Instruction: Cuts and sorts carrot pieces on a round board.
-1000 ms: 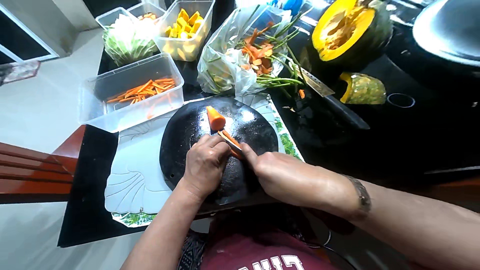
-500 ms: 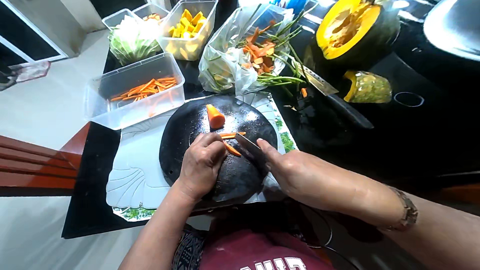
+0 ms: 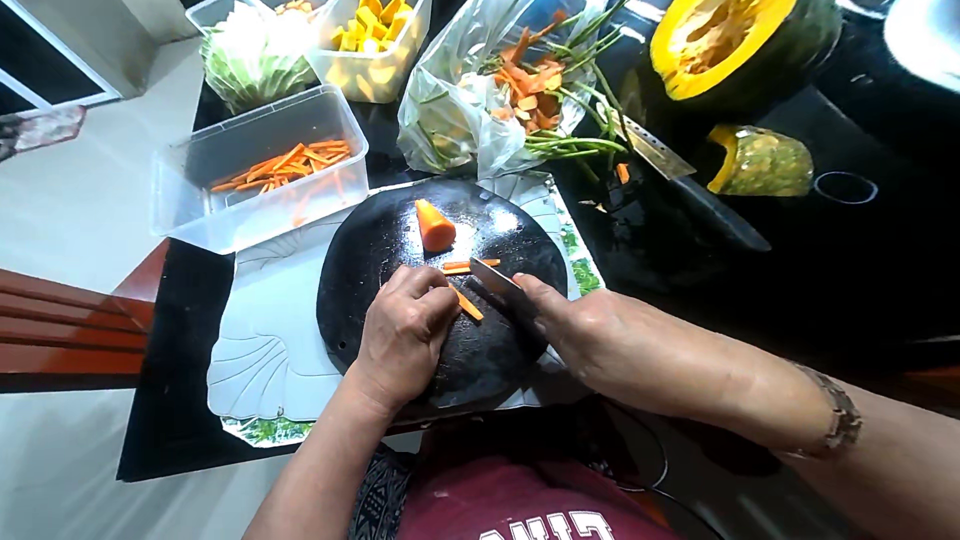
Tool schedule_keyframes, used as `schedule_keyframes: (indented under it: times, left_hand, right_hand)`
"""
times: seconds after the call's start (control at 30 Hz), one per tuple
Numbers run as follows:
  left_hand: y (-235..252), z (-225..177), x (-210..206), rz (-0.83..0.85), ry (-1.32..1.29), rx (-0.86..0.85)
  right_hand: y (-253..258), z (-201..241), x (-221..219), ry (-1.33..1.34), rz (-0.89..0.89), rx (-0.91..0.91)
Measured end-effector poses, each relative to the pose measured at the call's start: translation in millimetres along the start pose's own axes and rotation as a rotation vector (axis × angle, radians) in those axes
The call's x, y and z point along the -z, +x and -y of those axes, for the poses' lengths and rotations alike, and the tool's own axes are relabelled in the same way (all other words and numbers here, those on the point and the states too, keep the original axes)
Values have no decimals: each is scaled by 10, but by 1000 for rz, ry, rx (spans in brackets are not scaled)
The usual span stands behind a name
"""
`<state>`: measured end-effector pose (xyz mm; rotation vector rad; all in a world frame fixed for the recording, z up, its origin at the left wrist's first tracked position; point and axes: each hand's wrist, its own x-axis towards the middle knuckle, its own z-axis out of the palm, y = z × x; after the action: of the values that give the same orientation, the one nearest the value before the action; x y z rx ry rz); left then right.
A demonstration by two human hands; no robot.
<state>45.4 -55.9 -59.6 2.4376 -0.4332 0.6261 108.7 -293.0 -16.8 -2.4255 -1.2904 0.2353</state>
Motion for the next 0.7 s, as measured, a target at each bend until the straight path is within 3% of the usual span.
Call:
schedule_keyframes:
  times: [0.2,0.33,0.53,0.7]
  left_hand:
    - [44,-5,50,-72,-85,106]
    - [141,-132,193,-136,-164,127]
    - [363,-312,341,153,-182,190]
    - [453,-406,215,309,-140,241]
  right_hand:
    - [43,-129,43,53,-77,48]
    - [36,-167,29,-167,-163,229]
    - [33,-132,81,-571,-263,413]
    - [35,-154,138,-707,-345,467]
